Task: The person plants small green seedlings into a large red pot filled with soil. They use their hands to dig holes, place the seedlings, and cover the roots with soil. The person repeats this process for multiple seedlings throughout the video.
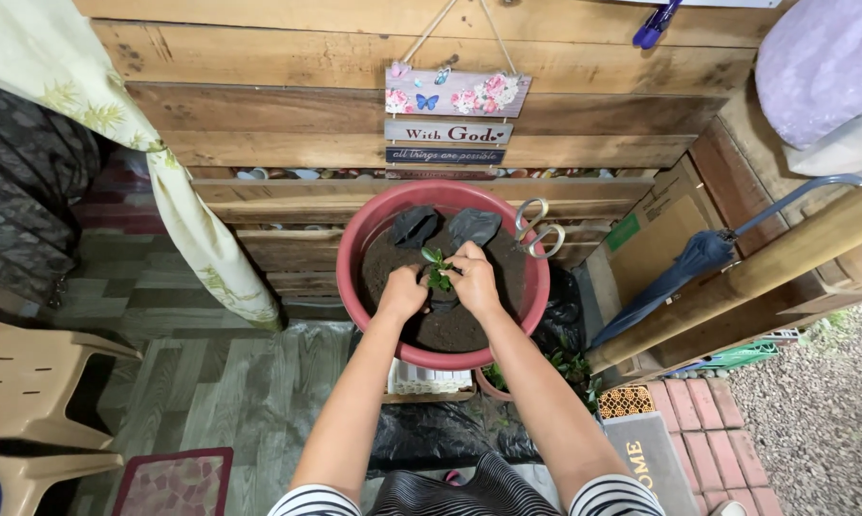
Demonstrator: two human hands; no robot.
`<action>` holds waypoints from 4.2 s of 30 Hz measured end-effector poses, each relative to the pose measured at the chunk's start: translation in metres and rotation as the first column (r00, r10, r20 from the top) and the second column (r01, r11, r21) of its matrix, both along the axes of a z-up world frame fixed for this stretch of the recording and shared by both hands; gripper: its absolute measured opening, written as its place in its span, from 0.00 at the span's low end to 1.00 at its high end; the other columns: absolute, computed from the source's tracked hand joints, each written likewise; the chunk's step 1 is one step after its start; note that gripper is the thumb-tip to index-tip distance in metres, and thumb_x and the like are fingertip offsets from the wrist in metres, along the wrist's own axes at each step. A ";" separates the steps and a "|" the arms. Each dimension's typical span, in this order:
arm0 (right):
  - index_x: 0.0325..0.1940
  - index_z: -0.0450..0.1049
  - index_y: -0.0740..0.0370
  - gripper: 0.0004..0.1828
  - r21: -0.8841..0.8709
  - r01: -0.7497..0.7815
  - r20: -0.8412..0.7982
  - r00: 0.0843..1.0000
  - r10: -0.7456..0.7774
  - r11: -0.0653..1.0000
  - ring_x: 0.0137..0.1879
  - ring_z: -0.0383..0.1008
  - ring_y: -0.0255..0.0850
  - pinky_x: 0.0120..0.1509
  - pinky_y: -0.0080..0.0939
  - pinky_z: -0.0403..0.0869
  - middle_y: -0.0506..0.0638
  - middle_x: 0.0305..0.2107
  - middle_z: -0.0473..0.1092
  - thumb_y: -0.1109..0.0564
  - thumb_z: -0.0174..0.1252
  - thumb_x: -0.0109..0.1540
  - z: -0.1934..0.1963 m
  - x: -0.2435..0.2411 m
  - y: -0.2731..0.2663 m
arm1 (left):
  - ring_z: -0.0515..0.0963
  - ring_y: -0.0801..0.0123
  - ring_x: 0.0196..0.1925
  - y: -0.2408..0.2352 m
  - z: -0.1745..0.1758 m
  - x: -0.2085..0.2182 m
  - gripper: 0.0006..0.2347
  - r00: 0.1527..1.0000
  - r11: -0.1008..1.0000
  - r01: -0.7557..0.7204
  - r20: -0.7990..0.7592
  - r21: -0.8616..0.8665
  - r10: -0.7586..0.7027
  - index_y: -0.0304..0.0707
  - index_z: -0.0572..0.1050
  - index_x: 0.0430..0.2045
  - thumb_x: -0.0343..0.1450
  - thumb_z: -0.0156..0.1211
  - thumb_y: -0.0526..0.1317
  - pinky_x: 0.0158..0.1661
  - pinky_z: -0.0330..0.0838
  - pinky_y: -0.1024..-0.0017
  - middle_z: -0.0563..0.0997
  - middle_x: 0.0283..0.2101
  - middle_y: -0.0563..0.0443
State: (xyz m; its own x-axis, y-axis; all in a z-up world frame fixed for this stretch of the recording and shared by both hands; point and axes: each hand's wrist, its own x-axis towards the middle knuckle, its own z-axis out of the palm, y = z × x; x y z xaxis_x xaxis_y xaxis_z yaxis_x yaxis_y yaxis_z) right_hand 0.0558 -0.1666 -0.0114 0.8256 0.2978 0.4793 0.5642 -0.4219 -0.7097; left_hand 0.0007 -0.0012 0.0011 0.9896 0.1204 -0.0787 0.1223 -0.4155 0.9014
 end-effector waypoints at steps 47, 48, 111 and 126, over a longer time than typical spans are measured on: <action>0.62 0.76 0.62 0.25 -0.005 0.088 -0.664 0.744 -0.069 0.996 0.38 0.78 0.39 0.35 0.41 0.78 0.52 0.42 0.80 0.64 0.61 0.59 -0.056 0.031 -0.017 | 0.87 0.54 0.24 0.001 -0.027 0.015 0.11 0.995 0.992 -0.083 -0.063 -0.095 0.077 0.23 0.78 0.45 0.69 0.62 0.30 0.24 0.80 0.64 0.84 0.35 0.33; 0.62 0.76 0.62 0.25 -0.018 0.096 -0.657 0.749 -0.084 0.995 0.38 0.78 0.39 0.35 0.41 0.78 0.51 0.42 0.80 0.64 0.61 0.59 -0.056 0.033 -0.017 | 0.86 0.55 0.23 0.000 -0.026 0.017 0.11 0.995 0.992 -0.092 -0.049 -0.087 0.087 0.24 0.79 0.44 0.69 0.63 0.30 0.24 0.80 0.64 0.85 0.34 0.34; 0.63 0.73 0.62 0.31 0.308 -0.115 -0.672 0.677 0.301 0.944 0.56 0.73 0.39 0.64 0.39 0.68 0.49 0.48 0.76 0.69 0.66 0.54 -0.049 0.024 -0.019 | 0.81 0.65 0.23 0.001 -0.039 0.020 0.29 0.982 0.961 0.093 -0.135 -0.260 -0.131 0.35 0.62 0.69 0.69 0.59 0.27 0.24 0.81 0.66 0.83 0.38 0.40; 0.64 0.73 0.64 0.27 0.355 -0.063 -0.602 0.748 0.280 0.933 0.59 0.74 0.39 0.66 0.39 0.69 0.51 0.52 0.76 0.68 0.60 0.58 -0.086 0.037 -0.023 | 0.83 0.65 0.25 0.011 -0.062 0.030 0.30 0.985 0.878 0.069 -0.109 -0.473 -0.136 0.34 0.56 0.71 0.70 0.49 0.27 0.25 0.82 0.66 0.81 0.44 0.39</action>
State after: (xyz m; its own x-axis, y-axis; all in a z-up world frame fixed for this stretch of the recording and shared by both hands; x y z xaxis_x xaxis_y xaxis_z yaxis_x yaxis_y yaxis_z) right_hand 0.0927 -0.1891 -0.0978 0.9155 0.3994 -0.0479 -0.0199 -0.0739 -0.9971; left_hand 0.0303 0.0101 -0.0609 0.9703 -0.0651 -0.2331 0.2355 0.0311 0.9714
